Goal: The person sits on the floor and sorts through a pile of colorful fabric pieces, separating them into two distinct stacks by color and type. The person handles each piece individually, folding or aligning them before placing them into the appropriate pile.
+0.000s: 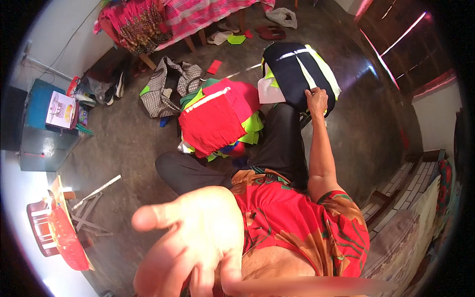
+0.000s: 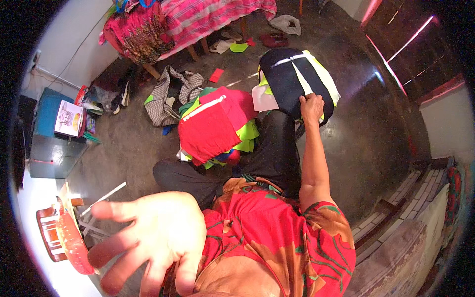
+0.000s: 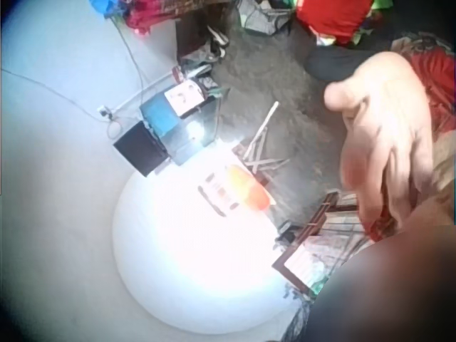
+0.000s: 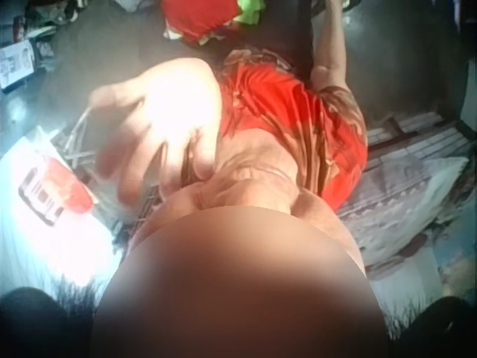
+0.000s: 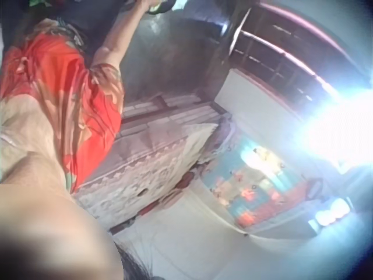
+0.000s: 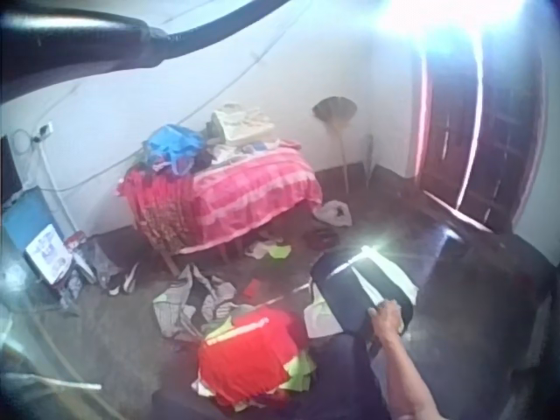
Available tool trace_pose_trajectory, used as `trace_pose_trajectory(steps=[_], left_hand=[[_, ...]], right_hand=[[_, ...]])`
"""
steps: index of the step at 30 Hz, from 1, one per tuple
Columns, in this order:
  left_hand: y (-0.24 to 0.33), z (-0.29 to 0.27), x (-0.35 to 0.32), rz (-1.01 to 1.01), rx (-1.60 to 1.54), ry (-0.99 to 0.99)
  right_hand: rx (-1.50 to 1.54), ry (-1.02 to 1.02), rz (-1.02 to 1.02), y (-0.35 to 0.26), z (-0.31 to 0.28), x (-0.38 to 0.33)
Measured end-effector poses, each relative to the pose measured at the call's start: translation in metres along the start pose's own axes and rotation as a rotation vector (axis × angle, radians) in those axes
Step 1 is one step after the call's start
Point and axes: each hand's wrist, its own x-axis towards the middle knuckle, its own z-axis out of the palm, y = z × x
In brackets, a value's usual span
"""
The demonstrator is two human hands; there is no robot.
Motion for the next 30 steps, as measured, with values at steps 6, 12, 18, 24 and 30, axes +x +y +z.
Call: trace_pose_trajectory(steps=[6,12,18,24,30], left_hand=[[0.049,0.049,-0.075,-0.240,2.855,-0.065],[0.059,0.051,-0.124,-1.060,2.289,1.158],[0.069,0.061,-0.245,-1.150,1.458,1.835],[0.057,0.070,-0.290,-0.435,0.667,2.060],[0.060,0.077,-0.289,-0.117,1.045,2.305]], right_hand=[[0.042,0.147,-0.165,0.005,0.011,0.004],[1.197,-0.186,-0.086,-0.029,0.022,-0.018],[1.850,-0.748,0.164,-0.076,0.015,-0.082],[1.881,-1.063,0.247,-0.105,0.005,-0.160],[1.830,-1.319,0.455,-0.084,0.028,-0.205]])
